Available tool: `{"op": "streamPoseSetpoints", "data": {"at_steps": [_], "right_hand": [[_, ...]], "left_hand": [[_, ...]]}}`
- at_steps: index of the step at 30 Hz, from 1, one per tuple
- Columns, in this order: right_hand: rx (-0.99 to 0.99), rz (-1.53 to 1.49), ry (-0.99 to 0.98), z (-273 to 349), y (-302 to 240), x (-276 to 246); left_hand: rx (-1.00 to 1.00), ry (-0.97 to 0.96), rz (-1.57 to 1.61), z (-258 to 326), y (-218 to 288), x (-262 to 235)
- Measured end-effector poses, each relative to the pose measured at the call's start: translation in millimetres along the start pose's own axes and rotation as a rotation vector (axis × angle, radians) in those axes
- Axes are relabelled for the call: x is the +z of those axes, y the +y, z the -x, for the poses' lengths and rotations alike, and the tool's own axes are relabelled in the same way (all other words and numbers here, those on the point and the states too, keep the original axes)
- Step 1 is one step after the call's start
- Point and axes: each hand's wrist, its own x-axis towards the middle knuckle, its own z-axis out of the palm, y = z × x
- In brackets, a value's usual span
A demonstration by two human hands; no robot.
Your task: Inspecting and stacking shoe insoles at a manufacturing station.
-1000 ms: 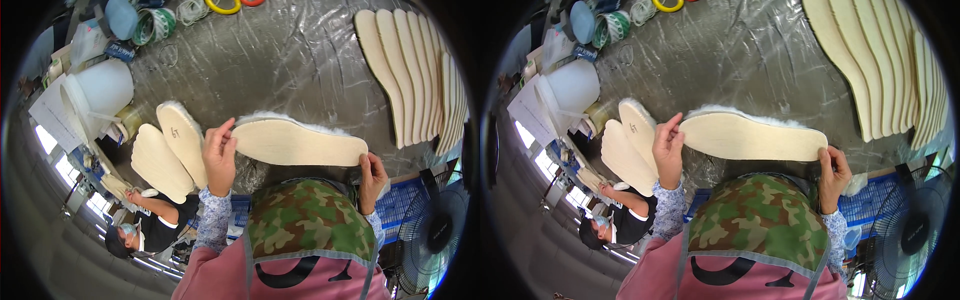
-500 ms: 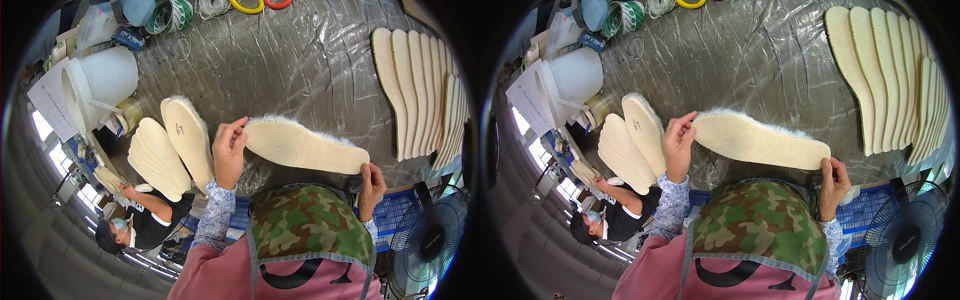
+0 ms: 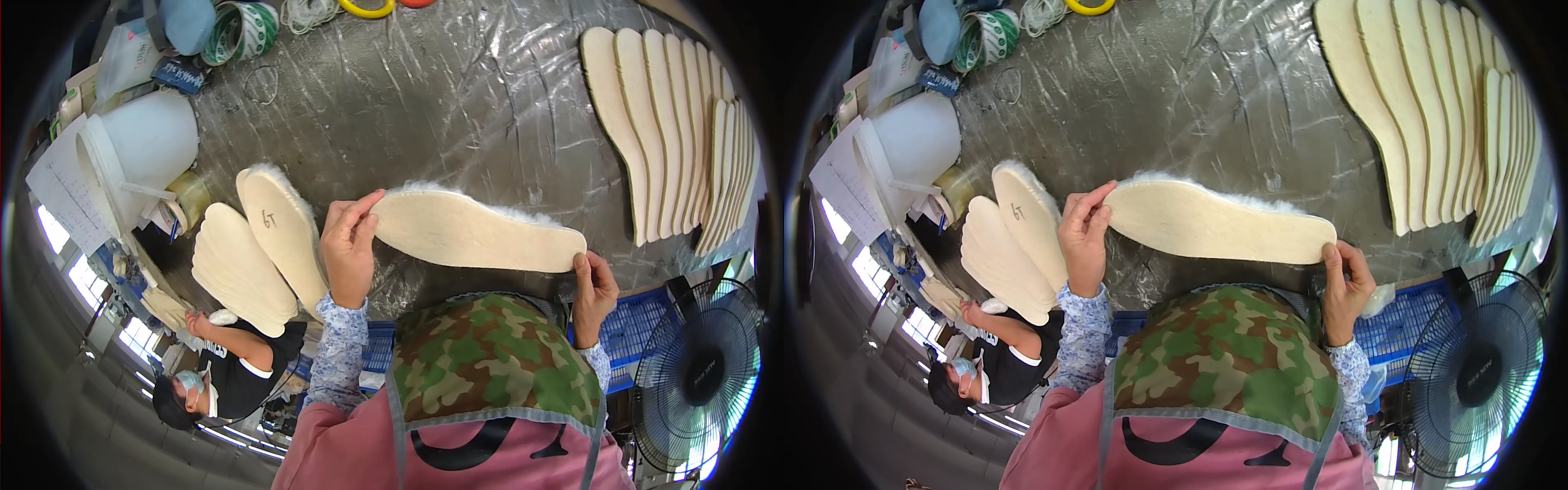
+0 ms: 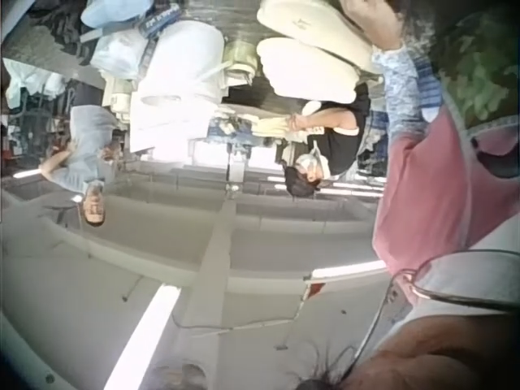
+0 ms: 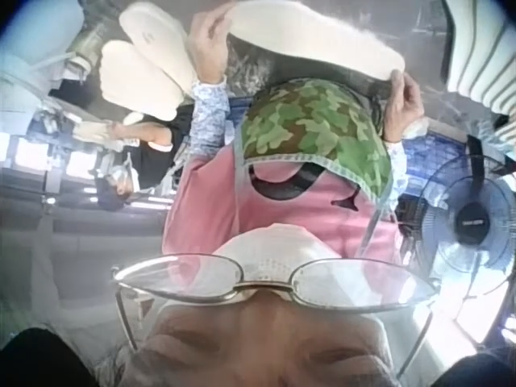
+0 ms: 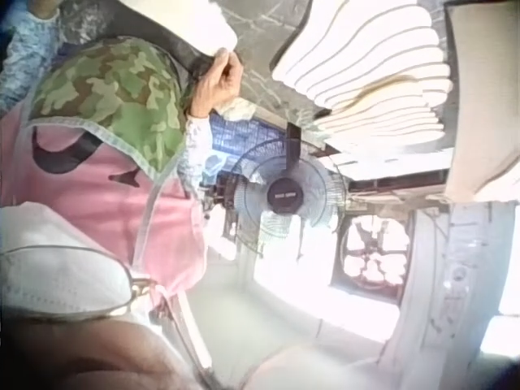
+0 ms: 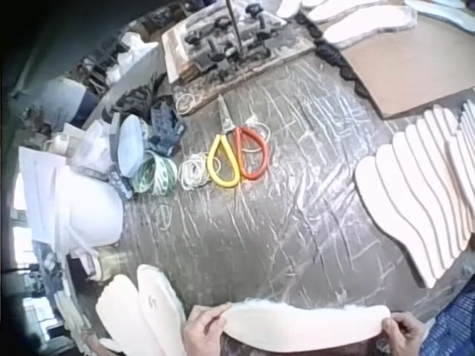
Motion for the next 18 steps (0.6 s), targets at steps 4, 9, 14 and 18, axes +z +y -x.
{"op": "streamPoseSetpoints", "data": {"at_steps": [4, 9, 14, 18], "right_hand": [[-0.003, 0.018, -0.007, -0.8, 0.1, -1.6], [-0.006, -0.011, -0.026, -2.2, 3.4, -2.1], [-0.031, -0.002, -0.003, -2.9, 2.5, -4.5], [-0.030, 0.148, 0.014, -8.3, -3.1, -4.7]], "left_hand": [[-0.005, -0.002, -0.021, -0.8, 3.1, 0.8], [-0.008, -0.007, -0.054, -1.4, 4.7, 0.5], [-0.005, -0.069, -0.124, -6.6, 9.8, 1.1], [0.065, -0.098, -0.203, -7.9, 9.8, -4.9]]}}
